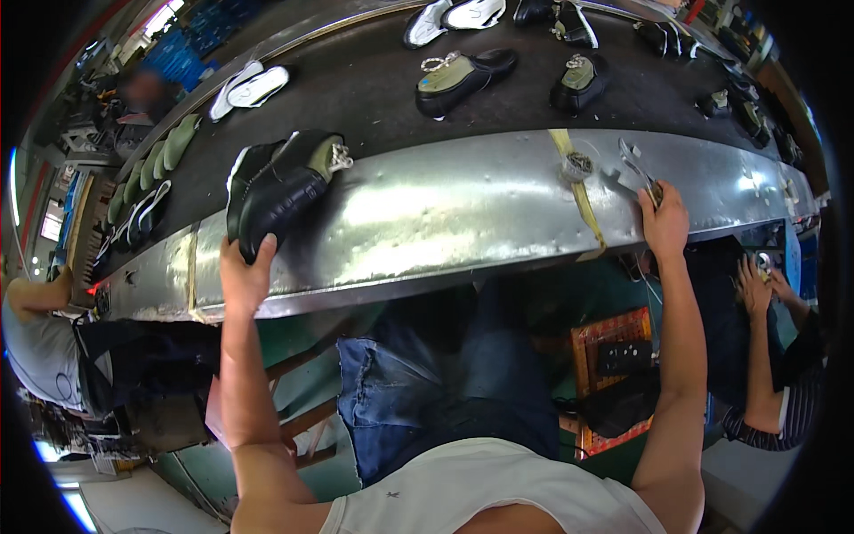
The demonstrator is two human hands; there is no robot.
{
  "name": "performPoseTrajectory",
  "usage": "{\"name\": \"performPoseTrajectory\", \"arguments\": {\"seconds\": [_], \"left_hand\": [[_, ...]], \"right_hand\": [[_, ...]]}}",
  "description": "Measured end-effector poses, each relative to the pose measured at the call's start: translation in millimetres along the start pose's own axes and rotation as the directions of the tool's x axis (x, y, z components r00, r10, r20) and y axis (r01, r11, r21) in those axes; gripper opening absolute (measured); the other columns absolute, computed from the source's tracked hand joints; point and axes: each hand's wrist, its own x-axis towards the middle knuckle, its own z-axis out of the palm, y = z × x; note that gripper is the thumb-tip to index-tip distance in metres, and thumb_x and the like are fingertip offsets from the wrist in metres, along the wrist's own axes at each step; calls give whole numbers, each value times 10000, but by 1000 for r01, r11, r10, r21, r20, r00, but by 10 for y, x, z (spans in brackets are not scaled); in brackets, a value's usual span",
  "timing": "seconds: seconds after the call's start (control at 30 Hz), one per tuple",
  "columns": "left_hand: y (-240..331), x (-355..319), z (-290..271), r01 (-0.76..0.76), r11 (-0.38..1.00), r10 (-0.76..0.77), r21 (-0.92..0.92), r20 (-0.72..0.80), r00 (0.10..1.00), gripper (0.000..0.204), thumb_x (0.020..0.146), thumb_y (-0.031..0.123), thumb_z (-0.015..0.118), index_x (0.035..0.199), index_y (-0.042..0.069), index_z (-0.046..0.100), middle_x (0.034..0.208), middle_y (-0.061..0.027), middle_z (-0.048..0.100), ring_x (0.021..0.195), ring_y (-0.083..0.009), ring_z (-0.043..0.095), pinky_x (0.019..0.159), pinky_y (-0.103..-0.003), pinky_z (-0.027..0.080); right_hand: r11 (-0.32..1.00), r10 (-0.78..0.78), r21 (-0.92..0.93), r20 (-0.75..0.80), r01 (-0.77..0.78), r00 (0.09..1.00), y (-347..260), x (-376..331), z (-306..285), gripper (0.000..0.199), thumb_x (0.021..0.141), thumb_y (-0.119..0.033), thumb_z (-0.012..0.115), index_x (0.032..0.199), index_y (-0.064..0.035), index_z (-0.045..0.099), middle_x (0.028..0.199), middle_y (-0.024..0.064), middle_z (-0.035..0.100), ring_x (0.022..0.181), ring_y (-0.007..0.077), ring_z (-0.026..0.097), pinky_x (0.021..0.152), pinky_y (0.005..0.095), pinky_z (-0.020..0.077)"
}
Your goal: The recorder is manually lasting shoes by pulling the upper material over the last and securing it with pincers and a hammer.
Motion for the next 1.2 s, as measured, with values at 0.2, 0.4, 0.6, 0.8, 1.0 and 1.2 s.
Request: {"name": "performPoseTrajectory", "arguments": {"seconds": [0.2,0.4,0.6,0.8,1.0,1.2], "left_hand": [[177,-1399,436,-117,989,82,-87,-330,941,422,900,211,748,1145,-105,614,1478,-339,417,1393,-472,400,1149,-512,322],[147,-1660,463,305,-505,-186,-808,447,875,784,997,600,502,1421,-56,434,1365,-241,578,1217,-374,607,855,-448,624],[-67,-1513,678,522,-411,-54,-747,591,805,495,1029,499,523,1239,55,584,986,-170,693,697,-255,678,561,-327,574],[-13,-3105,763,492,288,-91,-822,488,868,681,783,55,799,1379,5,473,1240,-99,646,1164,-228,629,1031,-380,500],[522,-3548,848,294,955,-127,-26,862,491,947,854,411,765,1560,-2,287,1274,-293,632,1119,-401,667,937,-428,535],[885,-3077,1442,-322,947,247,-2,646,722,862,847,614,674,1393,-37,531,1249,-298,636,1216,-429,604,976,-463,519]], "right_hand": [[998,-57,-18,-147,54,988,79,-232,-14,464,949,-372,671,1233,-17,576,1124,213,646,1034,426,613,882,504,473],[875,-22,481,148,-53,989,-679,-1878,-471,437,973,-352,654,1210,7,572,1027,199,663,875,320,662,778,451,522],[298,-50,434,897,-850,440,-1240,-3400,-589,348,1041,-365,560,1014,-19,579,840,38,583,710,109,571,631,292,536],[299,-16,348,933,-889,360,-1083,-3731,-654,326,1051,-361,531,1022,-40,574,858,28,582,721,102,567,619,283,523],[207,36,306,947,-929,320,-1028,-3649,-633,322,1029,-361,572,1050,-39,584,865,24,583,701,109,563,619,282,516],[320,-31,365,926,-874,375,-1027,-3639,-677,252,1004,-256,610,1106,-28,585,855,21,586,721,106,575,630,266,516]]}}
